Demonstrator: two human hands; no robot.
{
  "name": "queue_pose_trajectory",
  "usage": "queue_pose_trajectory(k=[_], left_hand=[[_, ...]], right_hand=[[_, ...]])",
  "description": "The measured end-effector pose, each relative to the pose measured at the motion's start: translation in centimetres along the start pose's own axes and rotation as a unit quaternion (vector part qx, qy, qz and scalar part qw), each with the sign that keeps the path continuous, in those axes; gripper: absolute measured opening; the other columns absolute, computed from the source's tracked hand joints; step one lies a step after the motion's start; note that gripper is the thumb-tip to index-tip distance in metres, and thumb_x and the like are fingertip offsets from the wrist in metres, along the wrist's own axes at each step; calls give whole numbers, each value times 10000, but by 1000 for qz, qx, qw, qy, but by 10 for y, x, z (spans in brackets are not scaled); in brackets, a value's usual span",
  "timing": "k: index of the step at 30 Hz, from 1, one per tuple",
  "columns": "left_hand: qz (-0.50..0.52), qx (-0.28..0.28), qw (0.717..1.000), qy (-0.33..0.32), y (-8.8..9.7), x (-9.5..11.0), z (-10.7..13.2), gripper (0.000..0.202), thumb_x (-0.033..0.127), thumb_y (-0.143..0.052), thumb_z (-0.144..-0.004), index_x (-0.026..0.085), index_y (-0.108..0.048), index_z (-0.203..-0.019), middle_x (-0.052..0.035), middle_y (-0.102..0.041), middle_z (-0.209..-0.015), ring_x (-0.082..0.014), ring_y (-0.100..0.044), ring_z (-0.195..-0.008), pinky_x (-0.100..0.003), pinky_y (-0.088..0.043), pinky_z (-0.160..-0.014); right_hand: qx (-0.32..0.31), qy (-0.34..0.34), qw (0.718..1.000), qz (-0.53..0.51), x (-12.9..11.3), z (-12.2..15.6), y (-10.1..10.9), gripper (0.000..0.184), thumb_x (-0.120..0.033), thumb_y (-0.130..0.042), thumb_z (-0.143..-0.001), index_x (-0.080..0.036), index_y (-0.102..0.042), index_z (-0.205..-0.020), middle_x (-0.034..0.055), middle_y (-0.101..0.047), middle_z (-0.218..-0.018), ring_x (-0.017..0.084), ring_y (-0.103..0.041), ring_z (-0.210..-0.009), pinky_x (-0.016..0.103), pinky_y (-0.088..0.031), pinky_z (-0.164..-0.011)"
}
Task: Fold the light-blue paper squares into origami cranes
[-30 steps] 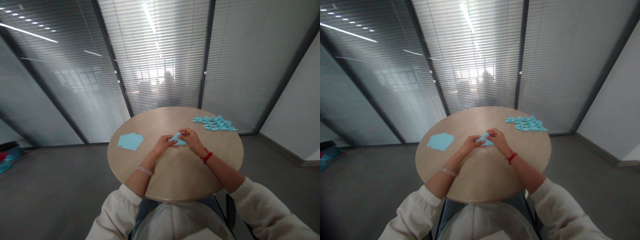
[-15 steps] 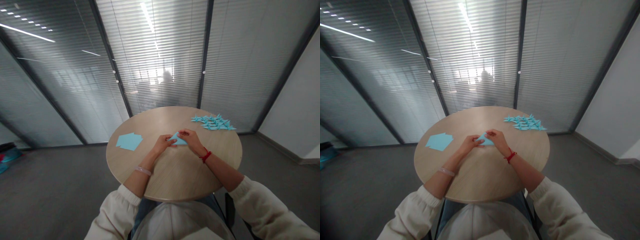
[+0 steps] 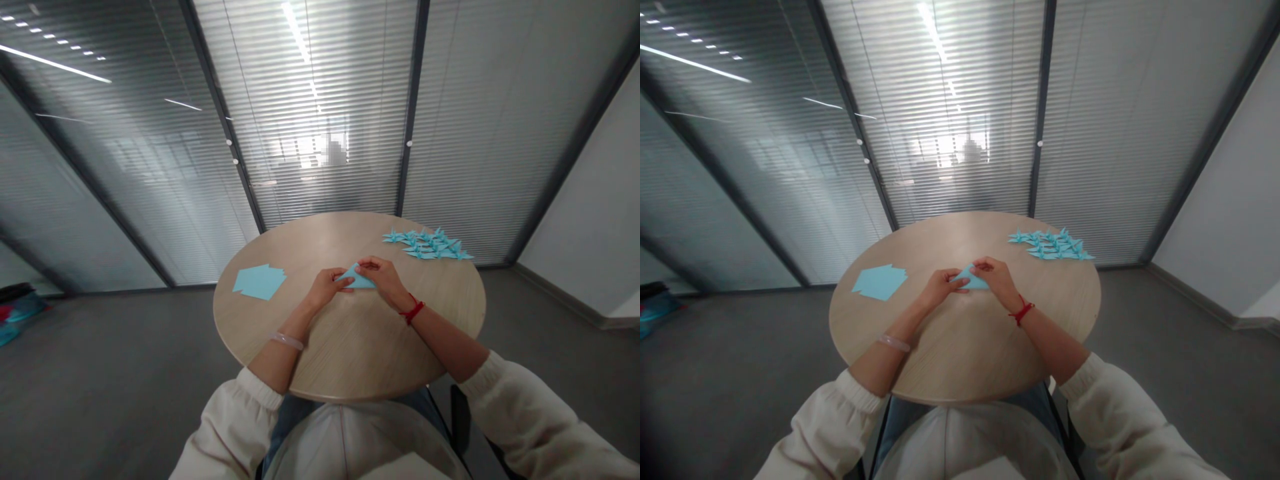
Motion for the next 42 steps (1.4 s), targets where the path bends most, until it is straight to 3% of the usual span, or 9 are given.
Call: queue_pose_trajectory(k=[9, 30, 42], left_hand=[[-76, -10, 997, -3, 4, -10, -3, 308, 383, -720, -684, 139, -707, -872, -23, -645, -741, -156, -637, -661, -251, -518, -660], [-65, -15, 998, -3, 3, -6, -3, 306, 392, -729, -673, 153, -708, -863, -25, -660, -782, -163, -638, -682, -271, -526, -694], [-61, -6, 998, -9, 4, -4, -3, 401, 384, -747, -645, 137, -688, -956, -30, -669, -804, -150, -631, -673, -306, -546, -698]], right_hand=[[-11, 27, 999, 18, -1, -1, 0, 290, -440, -716, -650, -186, -693, -790, 41, -695, -757, 175, -624, -694, 295, -487, -646], [0, 27, 999, 21, -5, 1, 0, 285, -440, -724, -648, -184, -693, -769, 38, -691, -743, 175, -617, -675, 294, -476, -629], [3, 39, 999, 32, 1, -3, 2, 289, -446, -707, -662, -179, -675, -767, 28, -672, -722, 156, -592, -657, 272, -455, -622]])
Point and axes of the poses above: each hand's wrist, its own z-axis away from the middle knuckle, its own y-axis out of the back of the hand, x = y × z, the point moved 6 cm from there along -z, towards the middle knuckle
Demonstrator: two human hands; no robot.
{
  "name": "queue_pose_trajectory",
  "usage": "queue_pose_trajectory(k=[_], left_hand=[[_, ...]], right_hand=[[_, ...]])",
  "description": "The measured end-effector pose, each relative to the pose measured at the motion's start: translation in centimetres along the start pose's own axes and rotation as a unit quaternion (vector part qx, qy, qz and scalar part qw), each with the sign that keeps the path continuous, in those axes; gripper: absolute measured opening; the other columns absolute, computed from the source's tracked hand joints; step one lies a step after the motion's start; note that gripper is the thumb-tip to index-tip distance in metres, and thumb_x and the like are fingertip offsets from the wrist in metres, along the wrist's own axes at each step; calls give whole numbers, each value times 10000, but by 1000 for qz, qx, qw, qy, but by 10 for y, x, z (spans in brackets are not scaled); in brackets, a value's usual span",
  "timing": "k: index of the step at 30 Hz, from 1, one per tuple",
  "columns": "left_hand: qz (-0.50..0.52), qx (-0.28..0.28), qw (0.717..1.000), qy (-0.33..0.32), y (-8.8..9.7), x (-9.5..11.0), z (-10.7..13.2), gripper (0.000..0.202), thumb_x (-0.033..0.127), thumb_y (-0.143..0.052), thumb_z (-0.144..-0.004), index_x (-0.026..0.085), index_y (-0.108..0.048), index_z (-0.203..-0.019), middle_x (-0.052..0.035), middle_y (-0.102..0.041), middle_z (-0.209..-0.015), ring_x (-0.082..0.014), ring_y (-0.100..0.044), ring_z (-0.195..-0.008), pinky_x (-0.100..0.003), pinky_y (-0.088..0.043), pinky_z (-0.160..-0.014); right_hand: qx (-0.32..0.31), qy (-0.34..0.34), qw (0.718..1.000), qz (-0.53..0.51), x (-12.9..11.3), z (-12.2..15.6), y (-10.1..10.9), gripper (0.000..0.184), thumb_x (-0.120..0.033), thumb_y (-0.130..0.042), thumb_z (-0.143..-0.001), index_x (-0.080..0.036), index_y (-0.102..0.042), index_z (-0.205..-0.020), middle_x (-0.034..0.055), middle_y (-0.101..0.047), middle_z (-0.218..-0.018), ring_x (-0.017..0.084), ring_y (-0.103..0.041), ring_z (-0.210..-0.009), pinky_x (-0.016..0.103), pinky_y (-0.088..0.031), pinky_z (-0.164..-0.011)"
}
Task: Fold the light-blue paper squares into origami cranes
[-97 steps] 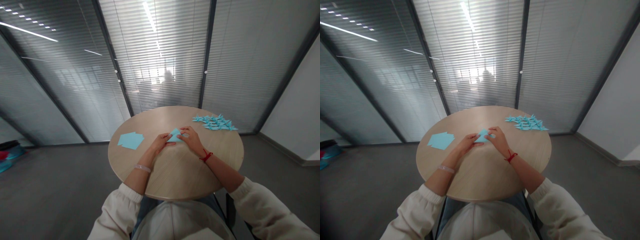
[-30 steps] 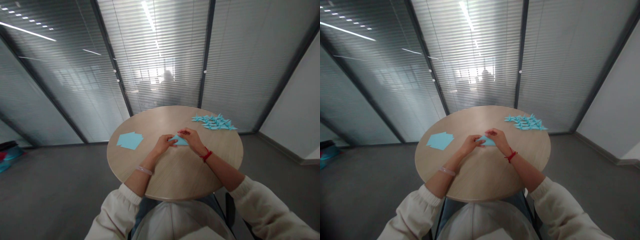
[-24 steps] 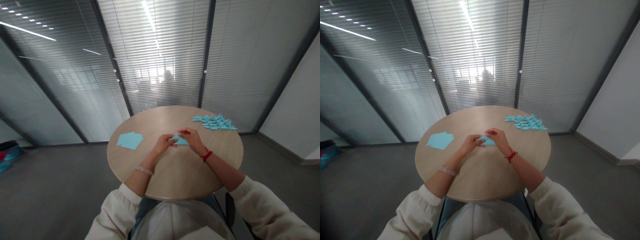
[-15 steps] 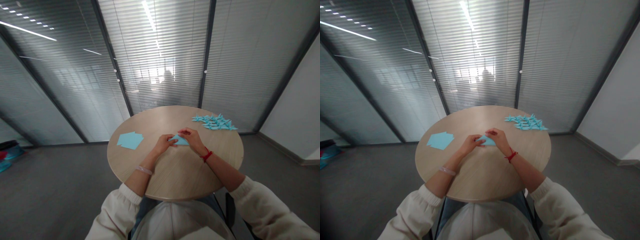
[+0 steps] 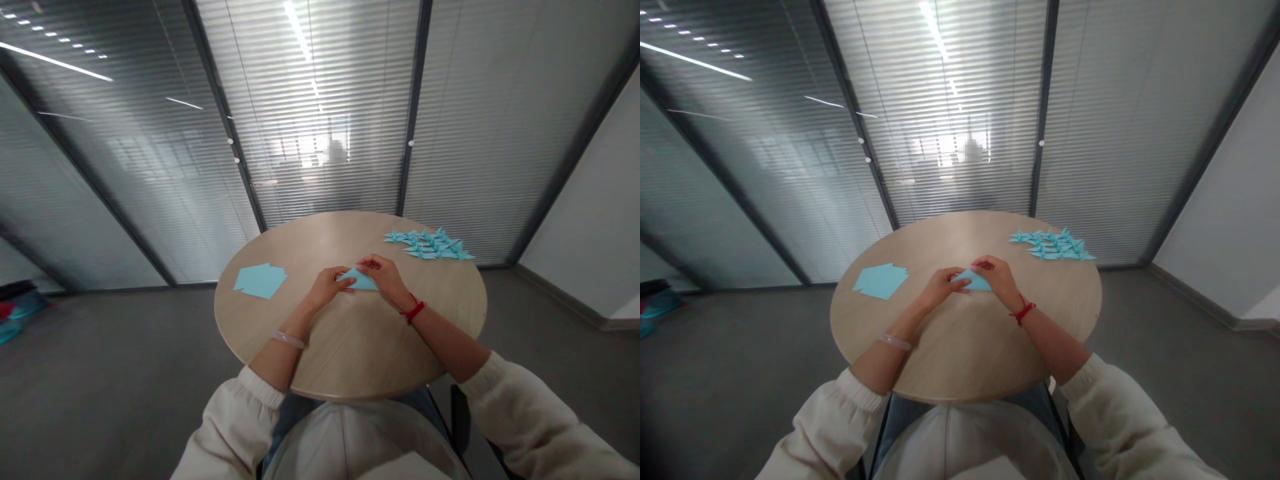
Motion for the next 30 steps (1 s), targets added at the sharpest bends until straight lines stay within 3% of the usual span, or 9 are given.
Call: queue_pose_trajectory(k=[5, 7, 12, 15, 23, 30], left_hand=[[9, 92, 996, -16, 14, 11, 3, 381, 321, -782, -603, 133, -691, -921, -44, -675, -798, -134, -625, -634, -274, -538, -652], [2, 132, 991, -24, 21, 15, 5, 366, 312, -783, -598, 135, -688, -905, -23, -651, -711, -115, -601, -586, -247, -519, -610], [33, 189, 979, -74, 31, 24, 7, 376, 313, -776, -601, 144, -651, -912, 90, -423, -487, -57, -445, -469, -207, -463, -559], [44, 195, 976, -90, 31, 26, 7, 365, 319, -772, -609, 149, -632, -900, 105, -363, -480, -51, -406, -468, -208, -449, -569], [63, 165, 975, -137, 25, 37, 10, 391, 331, -708, -694, 191, -561, -1027, 92, -390, -550, -69, -434, -530, -225, -475, -604], [52, 184, 973, -130, 26, 39, 11, 304, 354, -712, -683, 174, -586, -893, 90, -369, -536, -59, -410, -500, -225, -493, -585]], right_hand=[[27, -1, 999, -18, -5, 0, 5, 293, -445, -706, -664, -178, -651, -771, 27, -662, -733, 155, -590, -676, 275, -463, -647], [29, -1, 999, -31, -7, 0, 5, 294, -446, -713, -655, -179, -642, -756, 26, -661, -728, 156, -592, -679, 279, -468, -659], [18, 0, 999, -31, -9, 1, 4, 311, -436, -717, -659, -177, -671, -826, 33, -680, -736, 162, -610, -682, 287, -482, -671], [-4, 11, 1000, -8, -9, 2, 2, 334, -432, -691, -699, -184, -704, -923, 59, -711, -832, 183, -638, -743, 305, -497, -712], [1, 56, 997, 43, -19, 5, 4, 245, -403, -662, -749, -230, -745, -902, 60, -726, -924, 210, -659, -832, 322, -505, -775], [7, 85, 994, 67, -24, 6, 5, 223, -388, -647, -772, -240, -745, -908, 51, -726, -887, 194, -654, -796, 304, -501, -737]])
Point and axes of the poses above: each hand's wrist, its own z-axis away from the middle knuckle, its own y-axis out of the back of the hand, x = y × z, the point moved 6 cm from there along -z, towards the middle knuckle
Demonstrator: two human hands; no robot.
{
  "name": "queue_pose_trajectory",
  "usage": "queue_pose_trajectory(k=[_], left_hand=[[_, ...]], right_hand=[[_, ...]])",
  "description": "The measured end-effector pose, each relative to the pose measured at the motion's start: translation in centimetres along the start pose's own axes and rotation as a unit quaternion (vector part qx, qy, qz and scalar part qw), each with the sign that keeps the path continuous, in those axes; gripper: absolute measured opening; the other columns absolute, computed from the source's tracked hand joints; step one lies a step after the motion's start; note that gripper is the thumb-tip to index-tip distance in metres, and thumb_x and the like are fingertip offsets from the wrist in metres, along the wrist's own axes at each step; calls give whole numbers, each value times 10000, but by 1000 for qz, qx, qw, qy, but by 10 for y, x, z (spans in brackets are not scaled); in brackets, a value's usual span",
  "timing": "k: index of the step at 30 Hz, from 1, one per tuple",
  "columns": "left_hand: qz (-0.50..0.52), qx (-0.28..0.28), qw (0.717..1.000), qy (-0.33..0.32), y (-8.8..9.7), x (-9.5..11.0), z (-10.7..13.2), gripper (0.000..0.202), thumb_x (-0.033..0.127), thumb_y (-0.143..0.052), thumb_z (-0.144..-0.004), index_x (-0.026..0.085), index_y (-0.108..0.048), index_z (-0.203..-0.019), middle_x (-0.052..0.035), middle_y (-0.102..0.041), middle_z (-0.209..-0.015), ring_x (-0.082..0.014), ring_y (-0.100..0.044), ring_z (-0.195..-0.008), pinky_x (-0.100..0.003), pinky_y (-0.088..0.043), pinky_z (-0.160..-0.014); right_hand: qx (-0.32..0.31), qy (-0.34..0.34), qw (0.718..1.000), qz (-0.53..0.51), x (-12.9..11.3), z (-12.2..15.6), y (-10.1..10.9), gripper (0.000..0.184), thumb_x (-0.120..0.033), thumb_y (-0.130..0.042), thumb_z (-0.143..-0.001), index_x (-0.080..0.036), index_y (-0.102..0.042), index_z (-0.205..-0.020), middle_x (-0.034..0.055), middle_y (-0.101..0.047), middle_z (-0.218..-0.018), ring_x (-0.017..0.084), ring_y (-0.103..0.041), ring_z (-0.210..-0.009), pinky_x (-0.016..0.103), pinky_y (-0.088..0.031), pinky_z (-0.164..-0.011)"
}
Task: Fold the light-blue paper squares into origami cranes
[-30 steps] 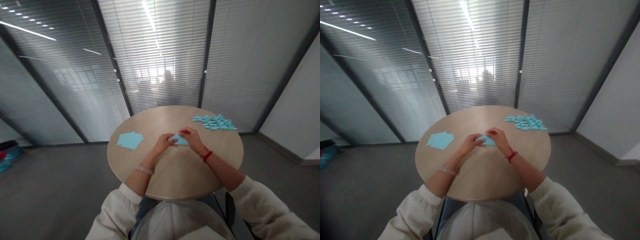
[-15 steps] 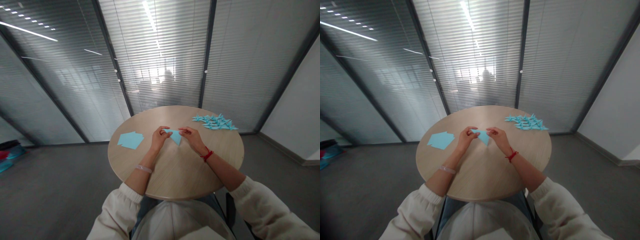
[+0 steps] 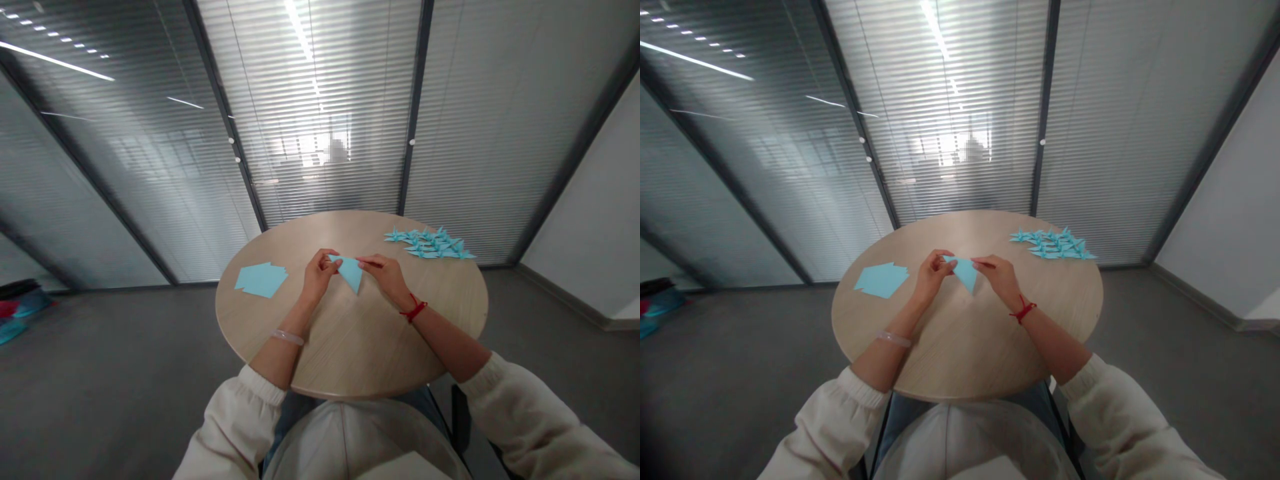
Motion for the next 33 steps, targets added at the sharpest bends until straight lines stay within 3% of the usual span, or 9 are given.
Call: queue_pose_trajectory(k=[8, 15, 19, 33], left_hand=[[-4, 8, 1000, -4, 2, -3, -1, 295, 357, -719, -683, 165, -606, -877, 75, -448, -542, -63, -462, -505, -238, -508, -594], [16, 27, 999, -10, 5, 2, -2, 313, 367, -729, -662, 147, -633, -863, -33, -669, -793, -118, -610, -685, -274, -518, -702], [28, 35, 999, -6, 5, 4, 0, 396, 359, -727, -672, 147, -611, -985, -60, -701, -828, -148, -639, -737, -311, -519, -746], [62, 44, 997, 8, 7, 1, 1, 386, 473, -674, -723, 129, -639, -895, -103, -708, -903, -182, -653, -834, -352, -509, -816]], right_hand=[[-3, -26, 1000, -15, 5, -2, 0, 235, -408, -672, -740, -220, -747, -859, 59, -726, -871, 197, -659, -781, 313, -509, -744], [5, -41, 999, -7, 5, -3, 1, 246, -419, -674, -726, -203, -746, -821, 68, -725, -844, 203, -658, -763, 314, -507, -724], [5, -55, 998, -17, 5, -3, 1, 258, -433, -679, -714, -206, -743, -817, 67, -730, -858, 210, -662, -781, 325, -514, -744], [-4, -59, 998, -26, 12, -4, -1, 271, -431, -689, -702, -194, -741, -822, 67, -733, -857, 210, -668, -778, 329, -514, -756]])
Point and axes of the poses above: each hand's wrist, its own z-axis away from the middle knuckle, its own y-axis out of the back of the hand, x = y × z, the point moved 6 cm from there along -z, towards the middle knuckle
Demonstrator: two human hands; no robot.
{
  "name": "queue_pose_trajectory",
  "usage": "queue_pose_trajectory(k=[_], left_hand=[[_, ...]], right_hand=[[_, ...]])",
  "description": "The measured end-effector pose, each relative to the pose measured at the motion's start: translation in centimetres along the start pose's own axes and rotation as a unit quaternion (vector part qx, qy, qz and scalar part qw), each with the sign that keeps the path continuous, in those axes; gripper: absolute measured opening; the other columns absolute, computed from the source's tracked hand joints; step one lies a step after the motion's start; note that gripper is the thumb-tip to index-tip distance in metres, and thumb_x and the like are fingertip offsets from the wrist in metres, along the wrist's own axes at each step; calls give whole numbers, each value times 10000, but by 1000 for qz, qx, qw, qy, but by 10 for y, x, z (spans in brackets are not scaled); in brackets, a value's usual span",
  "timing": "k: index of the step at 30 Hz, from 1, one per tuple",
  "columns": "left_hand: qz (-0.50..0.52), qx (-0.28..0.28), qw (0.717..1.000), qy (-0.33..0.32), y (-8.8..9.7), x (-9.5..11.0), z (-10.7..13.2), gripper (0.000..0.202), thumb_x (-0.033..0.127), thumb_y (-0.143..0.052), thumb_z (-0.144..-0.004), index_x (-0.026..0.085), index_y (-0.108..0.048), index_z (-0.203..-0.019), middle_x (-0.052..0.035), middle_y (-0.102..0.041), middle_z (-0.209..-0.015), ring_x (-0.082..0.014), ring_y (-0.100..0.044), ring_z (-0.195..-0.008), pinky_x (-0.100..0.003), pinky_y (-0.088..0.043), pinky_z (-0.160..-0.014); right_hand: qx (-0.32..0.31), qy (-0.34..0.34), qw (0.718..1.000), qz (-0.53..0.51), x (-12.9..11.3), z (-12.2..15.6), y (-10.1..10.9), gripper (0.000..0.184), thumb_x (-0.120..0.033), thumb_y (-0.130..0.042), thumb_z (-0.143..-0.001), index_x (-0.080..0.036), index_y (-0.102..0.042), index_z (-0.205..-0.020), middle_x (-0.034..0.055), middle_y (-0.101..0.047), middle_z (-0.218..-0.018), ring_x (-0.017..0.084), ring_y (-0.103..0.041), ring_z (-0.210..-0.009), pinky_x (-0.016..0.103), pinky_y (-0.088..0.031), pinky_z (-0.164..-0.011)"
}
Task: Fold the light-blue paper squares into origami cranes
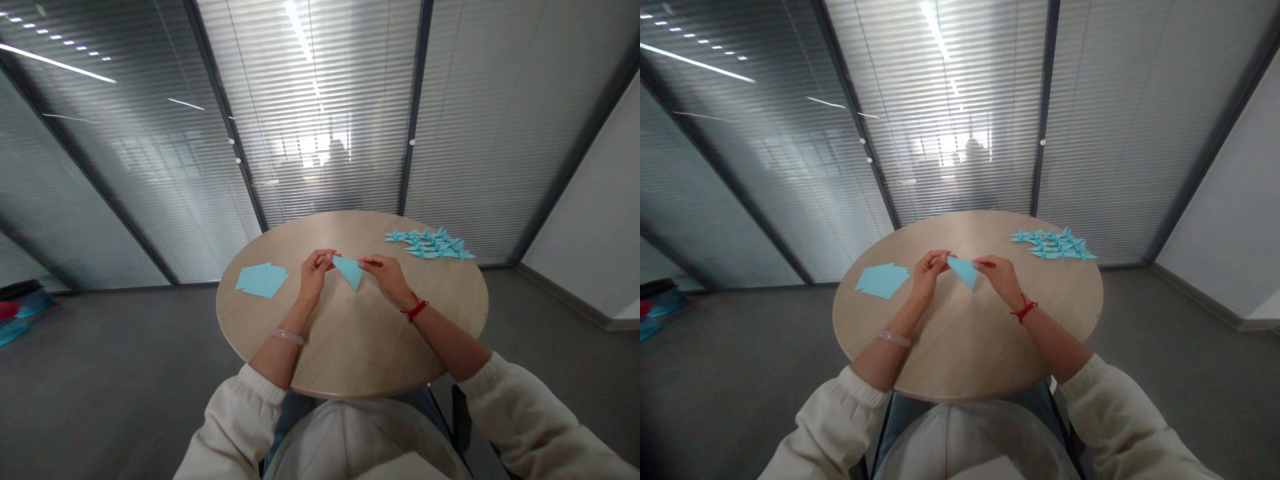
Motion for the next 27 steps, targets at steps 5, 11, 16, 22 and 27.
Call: queue_pose_trajectory(k=[5, 11, 16, 22, 27], left_hand=[[-34, 25, 999, -18, 2, 6, 3, 448, 457, -664, -735, 139, -624, -1048, -97, -712, -888, -176, -647, -799, -313, -527, -741], [-44, 39, 998, -23, 3, 3, 4, 577, 452, -654, -753, 177, -528, -1245, -102, -698, -987, -162, -638, -809, -282, -533, -715], [-13, -27, 997, 74, -7, -17, 3, 550, 469, -713, -693, 125, -605, -1109, -90, -706, -860, -179, -650, -773, -359, -532, -779], [-45, -96, 988, 111, -16, -25, 6, 418, 522, -715, -659, 123, -695, -783, -59, -693, -737, -195, -646, -726, -377, -529, -781], [-57, -83, 990, 99, -11, -26, 3, 438, 538, -733, -619, 126, -702, -764, -42, -686, -701, -173, -631, -653, -340, -540, -707]], right_hand=[[-21, -21, 1000, -5, -1, 1, -5, 273, -436, -689, -694, -192, -740, -804, 60, -738, -839, 212, -670, -767, 329, -516, -740], [-36, -63, 997, -34, 4, 2, -8, 305, -451, -717, -638, -183, -743, -784, 56, -734, -799, 200, -663, -725, 311, -513, -703], [-18, -79, 996, -38, 10, 1, -2, 347, -466, -708, -626, -167, -743, -798, 51, -725, -755, 183, -646, -686, 297, -503, -675], [-16, -80, 996, -30, 8, 2, 0, 332, -448, -709, -628, -160, -743, -790, 46, -720, -736, 177, -637, -672, 294, -492, -676], [-22, -73, 997, -13, 5, 1, -2, 328, -453, -691, -642, -163, -745, -785, 39, -716, -715, 174, -633, -654, 287, -487, -649]])
Point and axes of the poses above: each hand's wrist, its own z-axis away from the middle knuckle, its own y-axis out of the back of the hand, x = y × z, the point moved 6 cm from there along -z, towards the middle knuckle
